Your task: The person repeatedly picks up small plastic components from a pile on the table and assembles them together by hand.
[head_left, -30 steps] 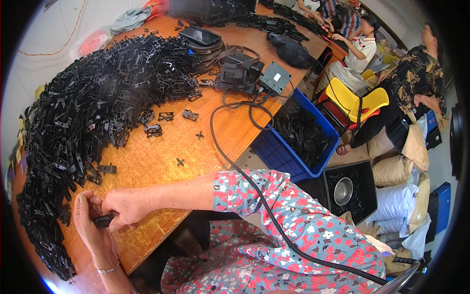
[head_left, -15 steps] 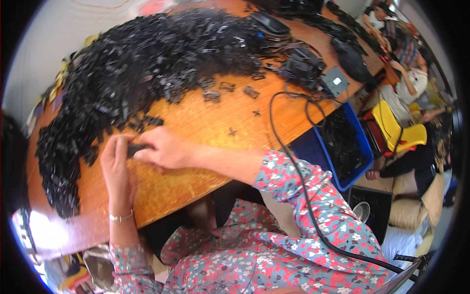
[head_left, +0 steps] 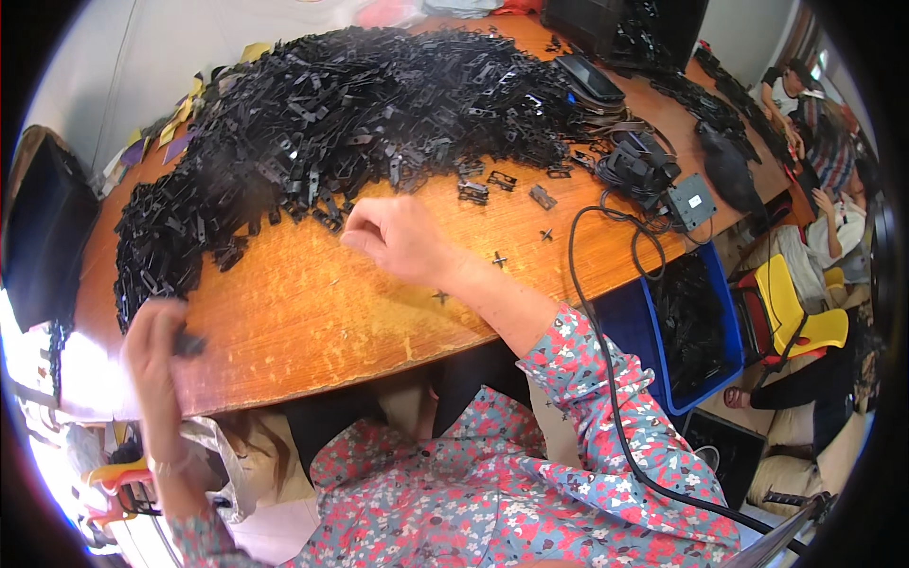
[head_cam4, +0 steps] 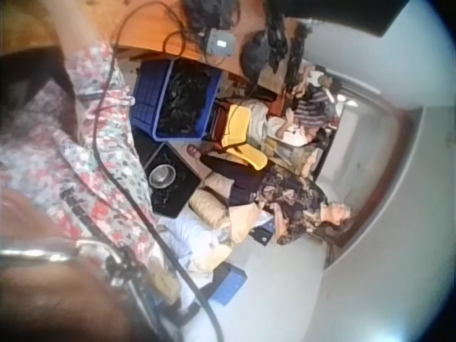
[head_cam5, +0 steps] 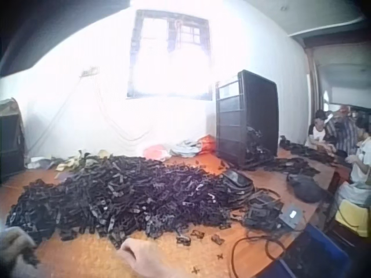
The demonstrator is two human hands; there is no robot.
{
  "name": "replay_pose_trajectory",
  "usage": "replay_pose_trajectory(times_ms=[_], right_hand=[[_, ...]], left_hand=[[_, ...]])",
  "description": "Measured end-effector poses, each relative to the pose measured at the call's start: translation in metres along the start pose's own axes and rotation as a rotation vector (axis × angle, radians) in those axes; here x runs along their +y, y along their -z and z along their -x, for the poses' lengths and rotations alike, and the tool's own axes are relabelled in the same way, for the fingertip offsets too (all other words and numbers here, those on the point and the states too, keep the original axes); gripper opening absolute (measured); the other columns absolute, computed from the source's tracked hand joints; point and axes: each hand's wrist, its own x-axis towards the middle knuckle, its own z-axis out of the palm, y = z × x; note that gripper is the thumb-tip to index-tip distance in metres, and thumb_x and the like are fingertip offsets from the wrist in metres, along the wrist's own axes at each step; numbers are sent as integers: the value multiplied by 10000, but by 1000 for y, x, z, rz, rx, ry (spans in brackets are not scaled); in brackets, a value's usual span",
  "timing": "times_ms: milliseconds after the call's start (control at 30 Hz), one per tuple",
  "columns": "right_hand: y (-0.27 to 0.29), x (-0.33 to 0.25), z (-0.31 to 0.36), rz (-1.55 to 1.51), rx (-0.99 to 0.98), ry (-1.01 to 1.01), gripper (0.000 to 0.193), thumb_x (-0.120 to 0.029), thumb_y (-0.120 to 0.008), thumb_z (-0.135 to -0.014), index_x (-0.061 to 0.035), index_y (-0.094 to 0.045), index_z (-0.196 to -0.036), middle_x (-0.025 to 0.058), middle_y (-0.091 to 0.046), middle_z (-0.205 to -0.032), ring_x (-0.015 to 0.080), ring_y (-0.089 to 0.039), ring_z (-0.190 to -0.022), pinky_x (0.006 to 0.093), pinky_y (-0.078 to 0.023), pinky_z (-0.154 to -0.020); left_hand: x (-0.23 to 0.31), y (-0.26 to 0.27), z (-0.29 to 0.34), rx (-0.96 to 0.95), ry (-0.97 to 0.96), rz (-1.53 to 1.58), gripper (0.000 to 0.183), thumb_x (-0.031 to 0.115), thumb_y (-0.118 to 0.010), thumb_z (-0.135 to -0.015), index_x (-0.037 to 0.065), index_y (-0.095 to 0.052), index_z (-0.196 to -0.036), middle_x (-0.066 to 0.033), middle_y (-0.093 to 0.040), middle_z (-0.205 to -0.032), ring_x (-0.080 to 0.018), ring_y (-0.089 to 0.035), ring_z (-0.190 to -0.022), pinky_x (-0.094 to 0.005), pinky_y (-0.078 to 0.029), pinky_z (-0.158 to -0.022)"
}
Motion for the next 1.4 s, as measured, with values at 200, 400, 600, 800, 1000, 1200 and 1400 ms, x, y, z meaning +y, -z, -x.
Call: replay_pose_trajectory(times_ms=[200,400,600,800,1000,1200,1400], right_hand=[[84,29,-13,927,-9,-430,138,-198,-694,-918,-84,-746,-977,159,-752,-1018,316,-762,-956,444,-621,-806],[75,57,13,887,70,-373,127,-84,-638,-883,-40,-681,-995,192,-717,-1001,364,-753,-918,460,-623,-801],[37,64,18,627,210,-253,148,-132,-704,-905,-29,-650,-996,176,-670,-960,402,-708,-862,505,-578,-760],[51,45,26,578,247,-254,172,-182,-728,-918,-45,-654,-989,158,-673,-974,391,-712,-866,494,-582,-770],[56,43,26,540,187,-285,246,-229,-785,-892,-47,-663,-1004,150,-678,-994,372,-716,-900,477,-585,-793],[52,43,24,523,156,-251,262,-195,-800,-865,-33,-667,-1022,160,-682,-1007,377,-712,-914,479,-583,-801],[43,54,27,502,209,-215,173,-92,-713,-872,-18,-654,-1016,184,-664,-991,400,-704,-889,490,-583,-793]], left_hand=[[-110,150,137,169,201,-420,287,204,-563,-1089,-59,-675,-1062,-120,-667,-917,-218,-619,-889,-378,-520,-790],[-210,167,224,-85,397,-270,297,214,-609,-1033,-59,-671,-934,-88,-624,-794,-166,-538,-714,-358,-452,-621],[-261,128,225,-299,424,-372,337,255,-609,-1008,-22,-637,-817,-127,-544,-702,-198,-498,-653,-425,-424,-608],[-271,105,207,-264,360,-357,318,249,-607,-1014,-24,-640,-855,-133,-558,-746,-205,-513,-691,-422,-434,-640],[-279,90,188,-217,329,-372,300,244,-605,-1019,-26,-643,-893,-139,-573,-789,-212,-527,-729,-419,-443,-672],[-291,90,192,-168,320,-388,286,239,-603,-1025,-28,-646,-930,-145,-587,-832,-219,-541,-768,-416,-453,-704],[-301,72,172,-86,272,-374,274,233,-602,-1031,-29,-648,-968,-151,-601,-876,-227,-556,-806,-413,-462,-736]])
